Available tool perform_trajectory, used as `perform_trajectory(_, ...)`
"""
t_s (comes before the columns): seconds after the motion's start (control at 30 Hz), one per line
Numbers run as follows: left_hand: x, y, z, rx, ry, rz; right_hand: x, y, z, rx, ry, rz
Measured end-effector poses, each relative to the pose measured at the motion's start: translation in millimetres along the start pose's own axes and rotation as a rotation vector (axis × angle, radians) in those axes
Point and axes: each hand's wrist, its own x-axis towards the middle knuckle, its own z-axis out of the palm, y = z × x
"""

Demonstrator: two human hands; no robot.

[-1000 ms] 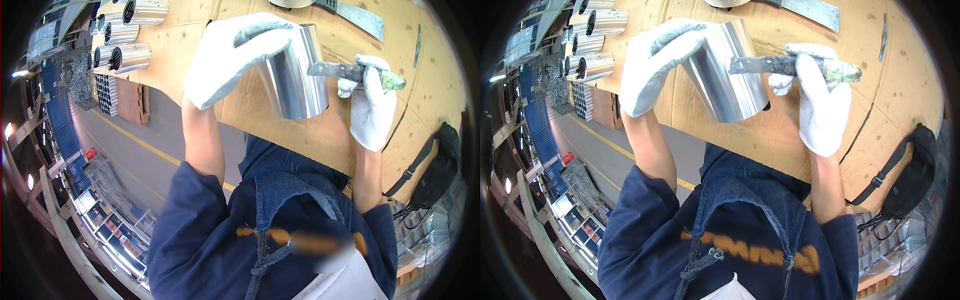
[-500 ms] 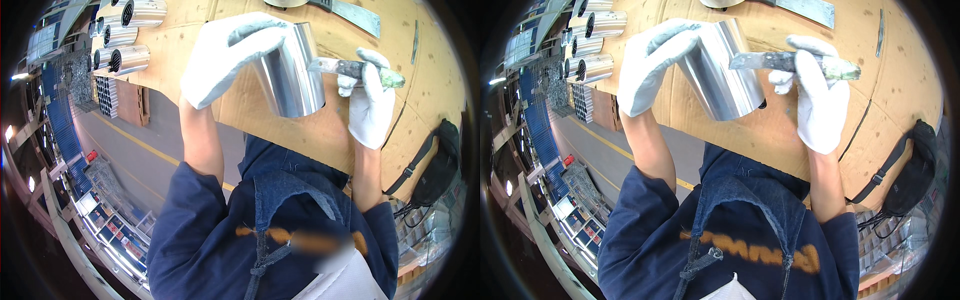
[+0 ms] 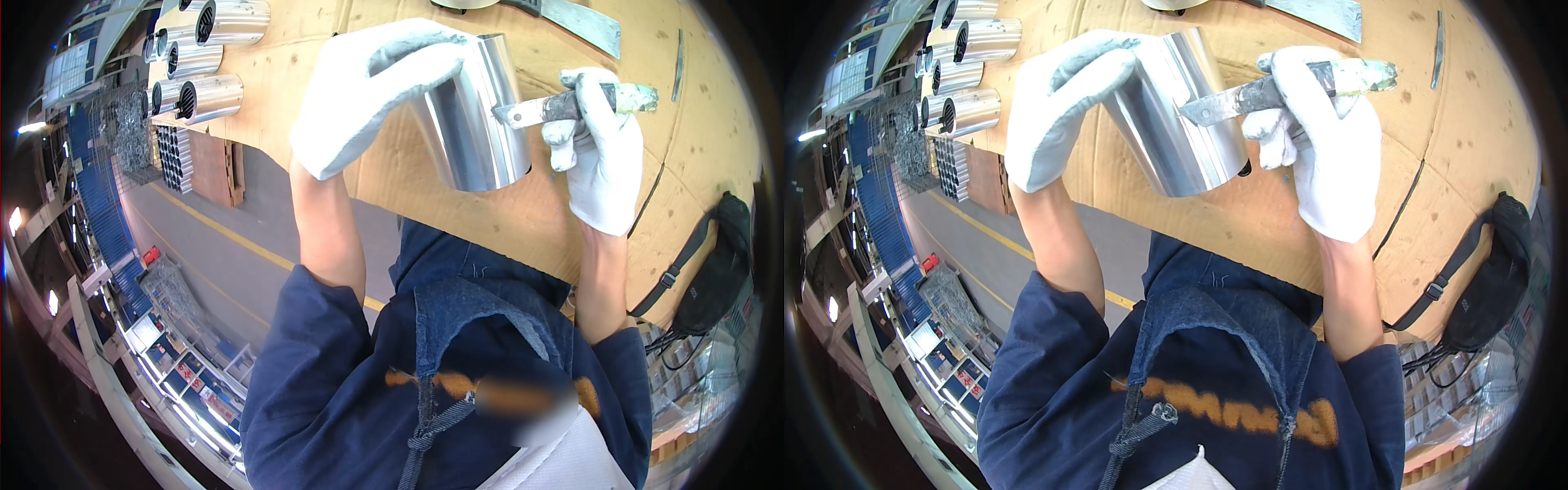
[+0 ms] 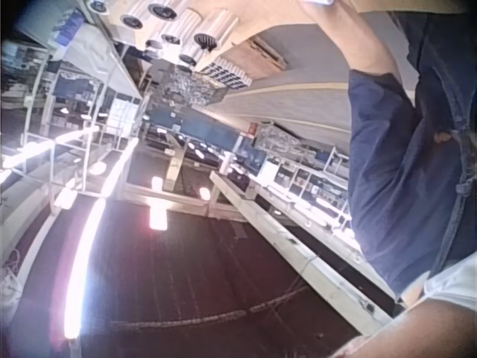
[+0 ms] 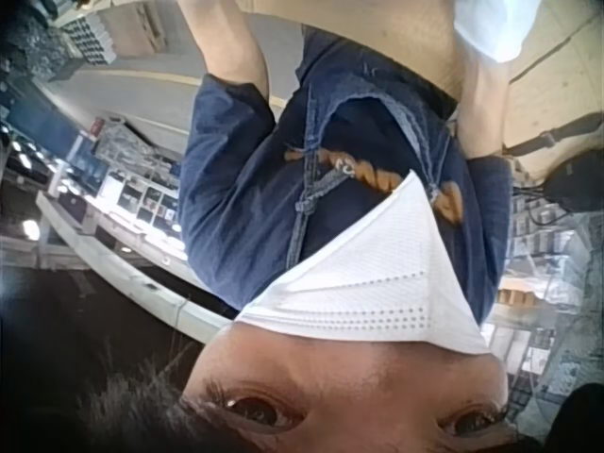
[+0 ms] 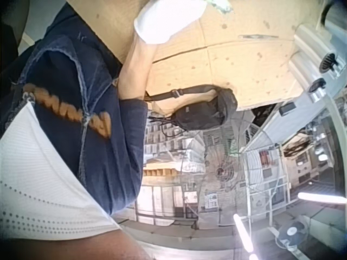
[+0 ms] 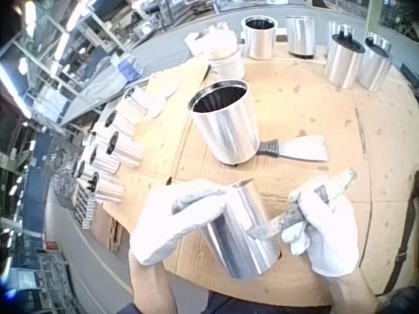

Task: Scraping residue or imperfections from a metal cup using a putty knife.

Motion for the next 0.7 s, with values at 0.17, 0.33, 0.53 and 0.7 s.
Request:
perform_trajectory(0.17,0.4,-2.4,-0.1,-0.007,-0.002,0.023,0.4,2.6,-3.1,0.054,-0.058,0.014)
perform_trajectory(0.33,0.7,-1.6,0.2,-0.033,0.001,0.006,2.3,6.3,-5.6,-0.020,-0.037,0.010)
perform_trajectory(0.53,1.3,-1.5,-0.1,-0.004,-0.004,0.020,2.0,6.2,-5.6,-0.001,-0.052,0.016)
perform_trajectory(0.7,0.7,-1.2,-0.1,-0.005,-0.009,0.015,1.2,5.3,-4.3,0.027,-0.042,0.001)
